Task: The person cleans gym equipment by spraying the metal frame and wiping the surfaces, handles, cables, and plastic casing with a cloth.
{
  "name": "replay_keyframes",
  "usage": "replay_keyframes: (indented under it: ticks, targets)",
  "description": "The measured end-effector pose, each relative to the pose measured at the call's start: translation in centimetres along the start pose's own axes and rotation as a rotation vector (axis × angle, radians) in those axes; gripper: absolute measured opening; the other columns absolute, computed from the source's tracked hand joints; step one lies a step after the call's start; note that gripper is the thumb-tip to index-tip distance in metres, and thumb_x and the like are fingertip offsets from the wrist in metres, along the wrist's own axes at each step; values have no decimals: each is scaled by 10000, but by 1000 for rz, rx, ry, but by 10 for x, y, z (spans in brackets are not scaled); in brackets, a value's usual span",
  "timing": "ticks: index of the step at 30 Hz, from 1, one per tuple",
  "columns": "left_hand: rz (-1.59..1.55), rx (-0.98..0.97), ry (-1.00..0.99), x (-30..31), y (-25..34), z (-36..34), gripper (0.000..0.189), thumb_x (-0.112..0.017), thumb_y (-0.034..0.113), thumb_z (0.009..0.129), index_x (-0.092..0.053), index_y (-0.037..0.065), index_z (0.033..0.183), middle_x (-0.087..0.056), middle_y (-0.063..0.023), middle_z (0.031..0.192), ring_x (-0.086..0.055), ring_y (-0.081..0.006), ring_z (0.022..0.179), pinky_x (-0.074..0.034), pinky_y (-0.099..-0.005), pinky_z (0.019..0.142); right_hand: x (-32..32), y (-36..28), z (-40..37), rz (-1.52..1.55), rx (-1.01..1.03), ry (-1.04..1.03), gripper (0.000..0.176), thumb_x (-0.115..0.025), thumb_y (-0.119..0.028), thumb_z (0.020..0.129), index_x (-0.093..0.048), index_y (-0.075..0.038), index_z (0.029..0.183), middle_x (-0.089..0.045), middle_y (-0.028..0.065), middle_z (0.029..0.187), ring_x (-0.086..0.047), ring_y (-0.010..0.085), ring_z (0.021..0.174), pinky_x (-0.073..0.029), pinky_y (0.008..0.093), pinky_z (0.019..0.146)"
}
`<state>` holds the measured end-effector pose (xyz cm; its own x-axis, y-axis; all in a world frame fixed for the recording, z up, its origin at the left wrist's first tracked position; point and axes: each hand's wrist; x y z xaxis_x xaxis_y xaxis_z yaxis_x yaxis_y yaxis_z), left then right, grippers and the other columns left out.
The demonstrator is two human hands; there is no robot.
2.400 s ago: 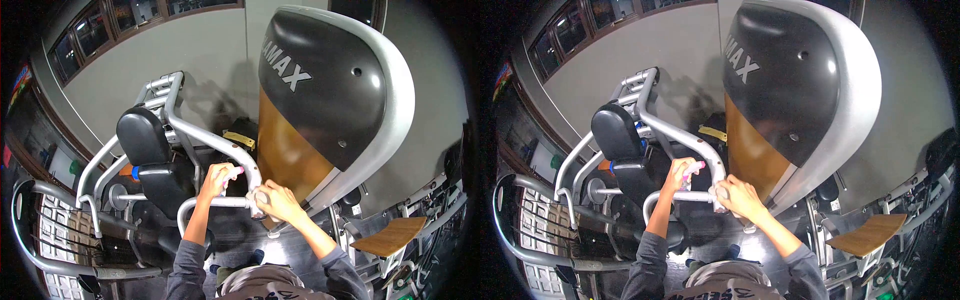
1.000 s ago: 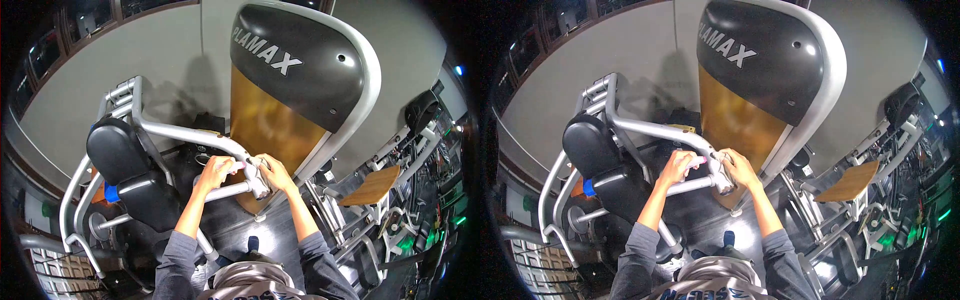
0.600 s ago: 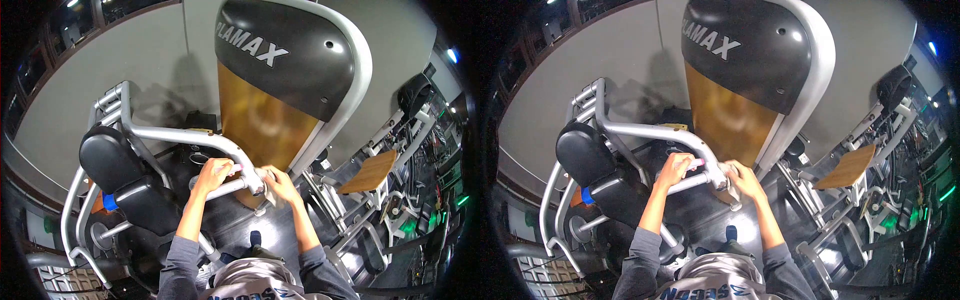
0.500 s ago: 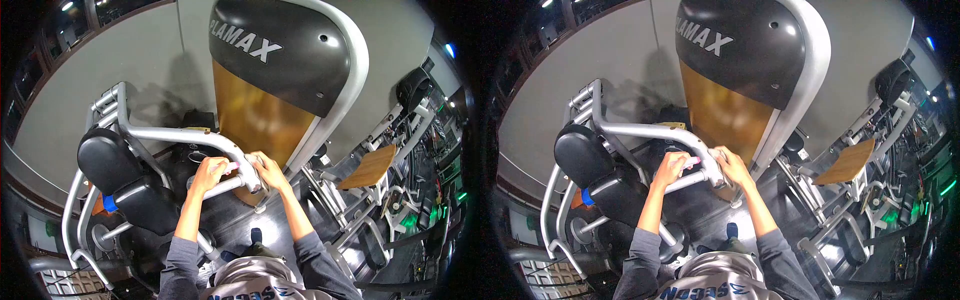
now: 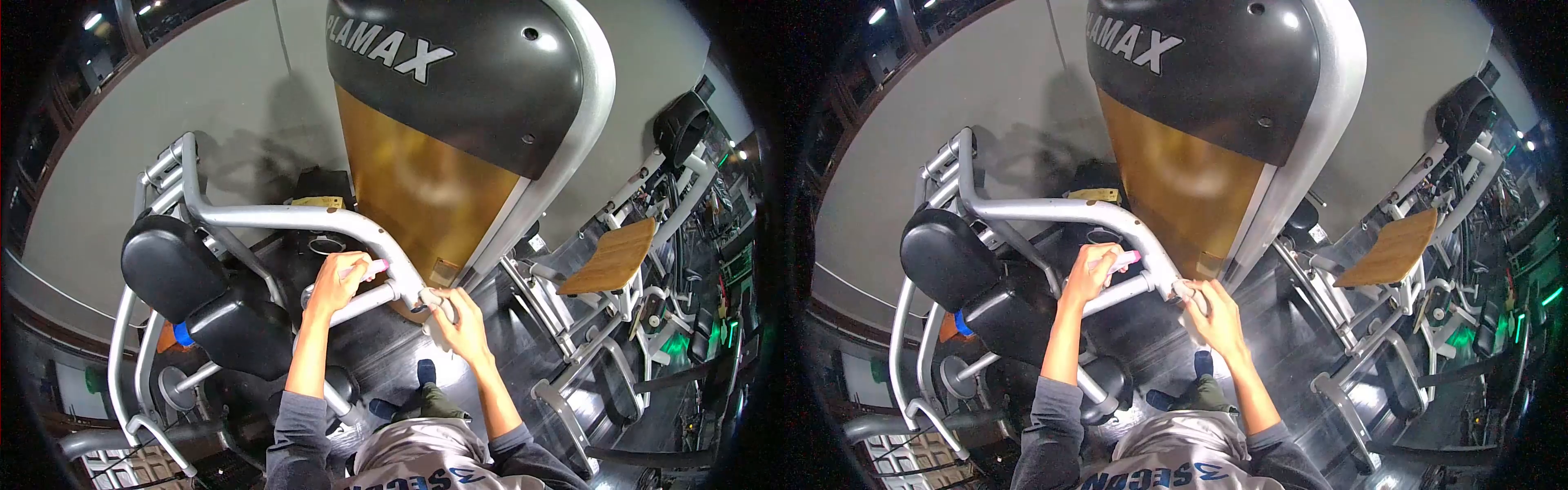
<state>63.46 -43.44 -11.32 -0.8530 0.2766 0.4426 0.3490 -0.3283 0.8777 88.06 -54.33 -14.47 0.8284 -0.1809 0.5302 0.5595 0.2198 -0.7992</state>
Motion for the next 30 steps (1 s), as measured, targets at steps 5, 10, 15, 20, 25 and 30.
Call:
replay_keyframes:
  ticks: [5, 10, 15, 20, 25, 30]
  targets:
    - [-25, 14, -32, -1, -4, -3, 398, -463, 305, 931, -644, -18, 783, -640, -95, 689, -546, -158, 531, -420, -299, 528, -11, -25, 37, -255, 153, 6, 243, -688, -153, 841, -680, -151, 1083, -609, 94, 1010, -625, 298, 954, -531, 398, 815]
    - [-88, 65, -31, 3, -7, -8, 476, -429, 383, 960, -671, 5, 802, -645, -50, 705, -509, -91, 492, -401, -254, 449, -6, -36, 30, -365, 290, -62, 292, -731, -149, 781, -691, -188, 1067, -580, 64, 1029, -612, 273, 906, -544, 403, 768]
    - [-133, 27, 0, 4, -3, -9, 361, -437, 219, 933, -628, -21, 742, -614, -82, 656, -505, -120, 448, -401, -287, 454, 9, -20, -6, -342, 198, -102, 360, -749, -178, 758, -707, -281, 1100, -589, 51, 1092, -654, 249, 941, -569, 365, 719]
    - [-192, 33, -11, 3, -4, -11, 368, -425, 219, 944, -635, -22, 761, -622, -74, 678, -511, -116, 465, -403, -281, 457, -15, 25, -19, -82, 91, 130, 321, -722, -177, 819, -682, -125, 1133, -652, 70, 988, -665, 220, 873, -528, 306, 794]
    - [-189, 40, -54, 2, -7, -7, 386, -429, 243, 952, -649, -26, 784, -625, -64, 692, -505, -108, 470, -396, -271, 456, -84, -2, -19, 291, -226, 641, 247, -626, -173, 940, -598, -42, 1147, -607, 118, 1086, -575, 223, 1048, -434, 350, 944]
    - [-164, 6, -51, 4, -6, -11, 420, -421, 275, 963, -681, -31, 837, -632, -69, 704, -507, -104, 495, -392, -268, 464, -153, 20, -39, 280, -122, 799, 322, -606, -194, 961, -491, -46, 1223, -441, 156, 1220, -448, 280, 1178, -312, 380, 1056]
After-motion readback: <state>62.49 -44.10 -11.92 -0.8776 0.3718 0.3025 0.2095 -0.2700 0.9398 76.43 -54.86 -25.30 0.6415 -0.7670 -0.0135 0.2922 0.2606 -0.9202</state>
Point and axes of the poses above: each hand's wrist, its own z-axis towards the middle knuckle, its own x-axis out of the back of the hand, y = z × x
